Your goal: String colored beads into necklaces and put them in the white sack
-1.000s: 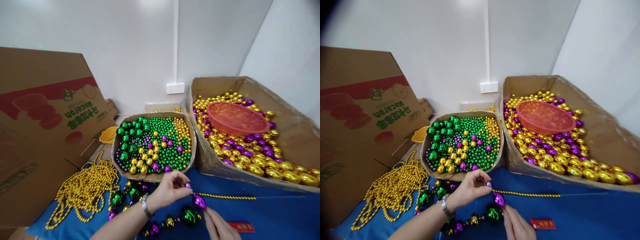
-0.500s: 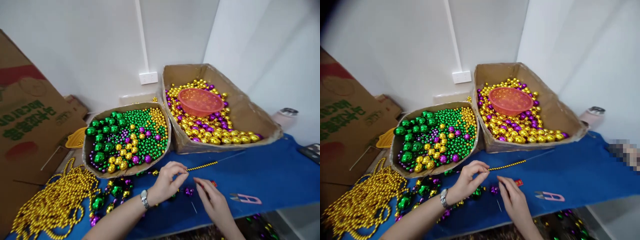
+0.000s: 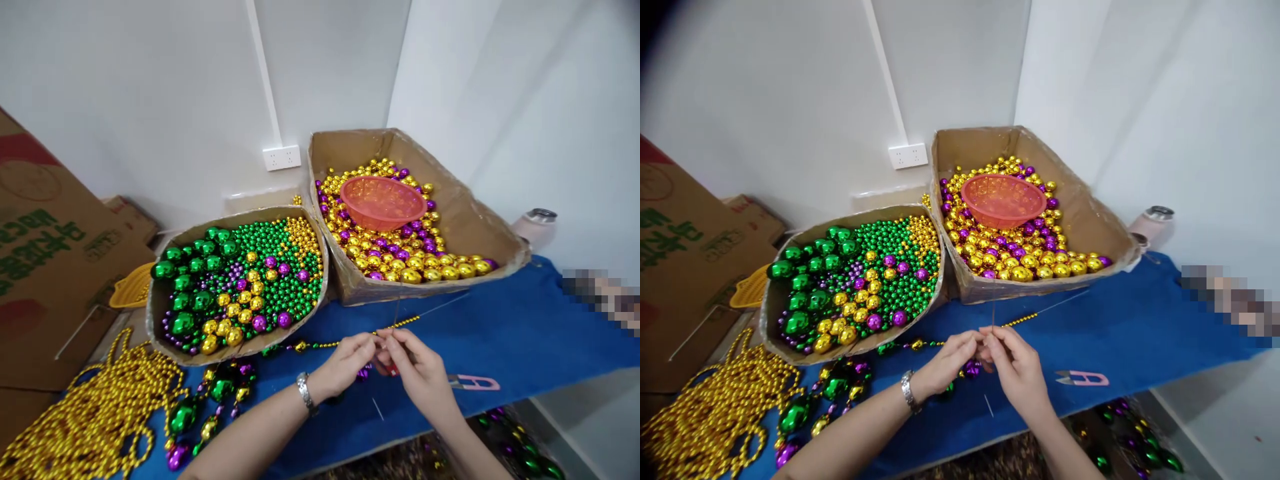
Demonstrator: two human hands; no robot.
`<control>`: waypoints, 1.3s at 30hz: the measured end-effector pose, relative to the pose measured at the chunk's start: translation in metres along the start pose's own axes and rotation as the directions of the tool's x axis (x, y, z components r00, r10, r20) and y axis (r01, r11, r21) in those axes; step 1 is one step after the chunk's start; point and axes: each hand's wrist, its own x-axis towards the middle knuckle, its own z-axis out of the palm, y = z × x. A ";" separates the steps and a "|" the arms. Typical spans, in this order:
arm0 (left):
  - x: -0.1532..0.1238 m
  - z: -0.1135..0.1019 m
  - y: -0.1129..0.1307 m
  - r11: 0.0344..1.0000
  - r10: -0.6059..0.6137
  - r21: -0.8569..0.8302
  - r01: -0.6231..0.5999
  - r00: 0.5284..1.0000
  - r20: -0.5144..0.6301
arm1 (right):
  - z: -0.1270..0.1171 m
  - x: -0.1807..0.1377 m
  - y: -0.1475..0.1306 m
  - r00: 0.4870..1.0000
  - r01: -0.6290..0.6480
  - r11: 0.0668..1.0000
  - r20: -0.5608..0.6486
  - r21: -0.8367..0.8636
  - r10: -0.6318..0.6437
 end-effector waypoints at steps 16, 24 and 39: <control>0.007 -0.020 -0.017 0.979 -0.177 0.092 0.180 0.983 -0.046 | -0.117 0.017 0.061 0.787 -0.214 0.928 -0.616 -0.303 -0.020; 0.015 -0.020 0.018 0.982 -0.151 -0.130 0.141 0.986 -0.076 | -0.165 0.002 0.110 0.888 -0.431 0.601 -0.435 -0.673 0.149; 0.023 -0.020 0.035 0.988 -0.107 -0.131 0.081 0.972 -0.209 | -0.160 0.024 0.113 0.935 -0.268 0.198 -0.204 -0.943 0.291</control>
